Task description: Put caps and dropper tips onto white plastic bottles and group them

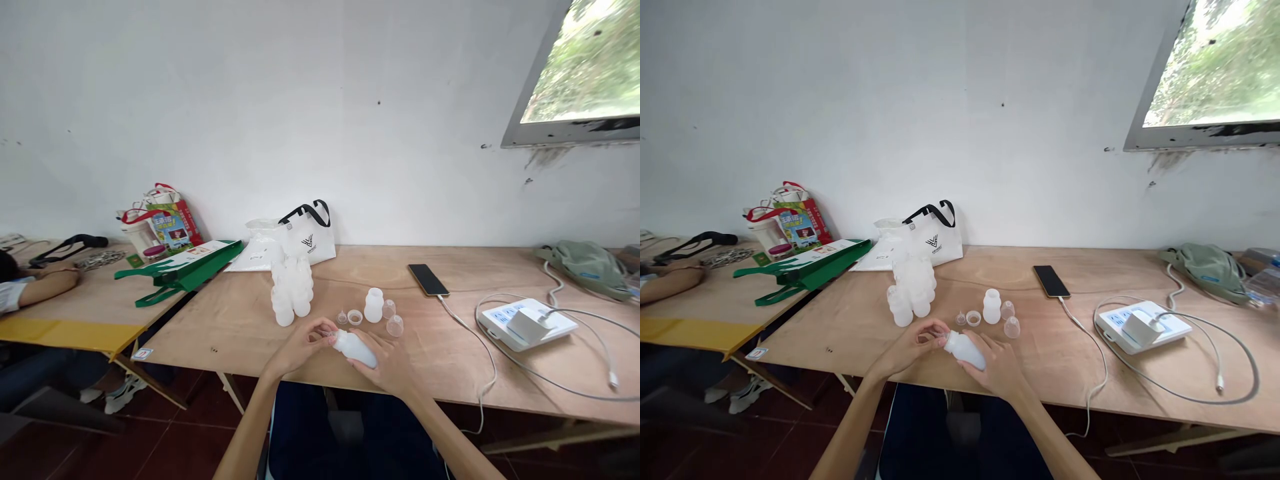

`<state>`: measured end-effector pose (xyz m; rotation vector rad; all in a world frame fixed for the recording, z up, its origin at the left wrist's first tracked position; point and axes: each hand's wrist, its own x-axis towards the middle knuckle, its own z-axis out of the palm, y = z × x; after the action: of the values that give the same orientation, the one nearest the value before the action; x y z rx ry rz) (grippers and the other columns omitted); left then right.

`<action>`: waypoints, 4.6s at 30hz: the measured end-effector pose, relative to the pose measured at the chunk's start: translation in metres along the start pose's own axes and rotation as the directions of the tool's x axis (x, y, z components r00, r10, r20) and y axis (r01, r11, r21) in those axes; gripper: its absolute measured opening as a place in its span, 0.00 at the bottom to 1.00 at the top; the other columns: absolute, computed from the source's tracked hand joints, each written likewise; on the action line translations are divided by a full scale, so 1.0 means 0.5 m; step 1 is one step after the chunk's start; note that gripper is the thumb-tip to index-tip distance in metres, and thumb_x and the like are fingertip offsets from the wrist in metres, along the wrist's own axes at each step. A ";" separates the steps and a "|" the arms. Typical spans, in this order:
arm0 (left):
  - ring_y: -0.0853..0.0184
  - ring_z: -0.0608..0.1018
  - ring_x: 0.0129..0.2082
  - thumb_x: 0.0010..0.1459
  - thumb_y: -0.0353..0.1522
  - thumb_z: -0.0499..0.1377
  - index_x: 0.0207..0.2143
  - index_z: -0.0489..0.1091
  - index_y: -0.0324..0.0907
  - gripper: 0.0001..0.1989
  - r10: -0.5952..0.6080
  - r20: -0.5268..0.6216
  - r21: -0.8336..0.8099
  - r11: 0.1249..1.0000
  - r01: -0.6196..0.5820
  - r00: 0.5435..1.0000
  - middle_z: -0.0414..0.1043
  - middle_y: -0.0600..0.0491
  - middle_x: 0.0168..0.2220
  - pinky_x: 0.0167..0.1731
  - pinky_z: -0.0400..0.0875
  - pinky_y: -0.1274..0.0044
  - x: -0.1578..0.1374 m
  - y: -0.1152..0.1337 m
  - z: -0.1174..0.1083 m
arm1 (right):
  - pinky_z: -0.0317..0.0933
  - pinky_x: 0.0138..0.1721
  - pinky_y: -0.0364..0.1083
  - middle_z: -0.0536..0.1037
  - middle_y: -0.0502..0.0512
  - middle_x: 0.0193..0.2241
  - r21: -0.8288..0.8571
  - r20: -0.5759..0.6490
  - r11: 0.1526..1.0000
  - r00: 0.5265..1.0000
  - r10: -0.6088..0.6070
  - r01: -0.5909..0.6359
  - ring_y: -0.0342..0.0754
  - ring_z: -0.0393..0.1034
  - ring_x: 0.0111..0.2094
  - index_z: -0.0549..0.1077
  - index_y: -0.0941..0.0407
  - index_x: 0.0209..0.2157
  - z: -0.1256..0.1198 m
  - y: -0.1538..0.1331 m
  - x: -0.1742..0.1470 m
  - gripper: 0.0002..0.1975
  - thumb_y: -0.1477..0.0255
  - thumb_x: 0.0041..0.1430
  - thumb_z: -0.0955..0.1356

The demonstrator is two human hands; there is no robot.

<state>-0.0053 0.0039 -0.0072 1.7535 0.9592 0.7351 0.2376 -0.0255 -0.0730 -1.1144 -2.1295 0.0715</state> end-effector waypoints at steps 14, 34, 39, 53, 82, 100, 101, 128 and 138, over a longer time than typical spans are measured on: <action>0.63 0.76 0.41 0.62 0.45 0.62 0.42 0.76 0.43 0.15 0.027 -0.253 -0.025 0.999 -0.035 0.967 0.77 0.49 0.41 0.35 0.70 0.76 0.002 0.021 0.002 | 0.73 0.48 0.55 0.68 0.59 0.65 0.137 0.102 0.988 0.993 0.052 -0.066 0.57 0.74 0.56 0.49 0.48 0.72 -0.004 -0.003 0.004 0.36 0.64 0.67 0.65; 0.60 0.76 0.50 0.57 0.39 0.67 0.48 0.73 0.45 0.17 0.118 -0.221 -0.034 0.991 -0.129 0.968 0.75 0.48 0.52 0.41 0.75 0.74 0.014 0.021 0.060 | 0.72 0.33 0.52 0.81 0.52 0.32 0.111 0.157 0.967 0.965 0.212 -0.230 0.56 0.79 0.33 0.67 0.53 0.50 0.001 0.001 0.006 0.19 0.61 0.62 0.72; 0.60 0.77 0.50 0.58 0.40 0.67 0.49 0.74 0.46 0.17 0.136 -0.248 -0.001 0.990 -0.141 0.959 0.75 0.49 0.53 0.42 0.74 0.74 0.016 0.014 0.060 | 0.72 0.33 0.52 0.78 0.57 0.48 0.086 0.118 0.980 0.978 0.171 -0.182 0.57 0.78 0.41 0.67 0.51 0.54 -0.006 -0.001 0.008 0.22 0.58 0.63 0.70; 0.60 0.76 0.50 0.61 0.42 0.64 0.52 0.73 0.48 0.19 0.138 -0.229 0.071 0.990 -0.125 0.964 0.73 0.48 0.55 0.41 0.74 0.73 0.020 0.008 0.063 | 0.66 0.52 0.60 0.71 0.63 0.53 -0.110 -0.465 0.946 0.857 0.221 -0.304 0.59 0.69 0.52 0.71 0.52 0.52 -0.018 0.057 0.006 0.13 0.66 0.69 0.63; 0.56 0.72 0.57 0.54 0.40 0.70 0.62 0.64 0.52 0.34 0.053 -0.104 0.063 0.997 -0.046 0.993 0.70 0.47 0.57 0.51 0.69 0.66 0.007 -0.005 0.046 | 0.67 0.39 0.53 0.81 0.58 0.42 -0.114 -0.008 0.850 0.856 0.518 -0.515 0.59 0.78 0.42 0.70 0.52 0.53 -0.071 0.147 -0.017 0.20 0.58 0.64 0.65; 0.60 0.74 0.51 0.66 0.42 0.60 0.58 0.69 0.52 0.19 0.272 -0.180 0.256 0.941 -0.222 0.945 0.72 0.50 0.54 0.54 0.70 0.68 -0.053 0.120 0.105 | 0.73 0.40 0.52 0.77 0.59 0.46 0.294 -0.262 0.953 0.954 0.147 -0.066 0.51 0.74 0.39 0.63 0.50 0.58 -0.079 -0.067 0.017 0.20 0.64 0.67 0.68; 0.59 0.74 0.53 0.67 0.41 0.60 0.59 0.69 0.52 0.19 0.286 -0.171 0.253 0.938 -0.238 0.943 0.72 0.51 0.55 0.56 0.69 0.68 -0.051 0.120 0.109 | 0.73 0.39 0.52 0.77 0.58 0.44 0.308 -0.260 0.950 0.956 0.133 -0.049 0.50 0.73 0.38 0.64 0.50 0.57 -0.077 -0.073 0.016 0.19 0.65 0.67 0.68; 0.59 0.80 0.49 0.61 0.44 0.64 0.53 0.72 0.45 0.21 0.042 -0.322 -0.106 0.991 -0.080 0.946 0.78 0.48 0.52 0.44 0.75 0.71 -0.001 0.056 0.071 | 0.67 0.56 0.59 0.79 0.57 0.50 0.592 0.266 0.705 0.920 0.287 -0.391 0.57 0.75 0.53 0.69 0.50 0.52 -0.007 -0.032 0.021 0.17 0.63 0.63 0.70; 0.57 0.79 0.52 0.61 0.43 0.64 0.52 0.72 0.45 0.20 0.047 -0.294 -0.171 0.980 -0.101 0.955 0.76 0.47 0.53 0.44 0.77 0.72 -0.002 0.051 0.072 | 0.65 0.57 0.58 0.78 0.57 0.53 0.652 0.193 0.661 0.924 0.329 -0.371 0.57 0.73 0.56 0.67 0.51 0.51 -0.012 -0.044 0.024 0.19 0.65 0.60 0.71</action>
<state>0.0305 -0.0189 0.0041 1.5520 0.9862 1.1178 0.2215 -0.0322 -0.0540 -1.0368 -1.6511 1.0058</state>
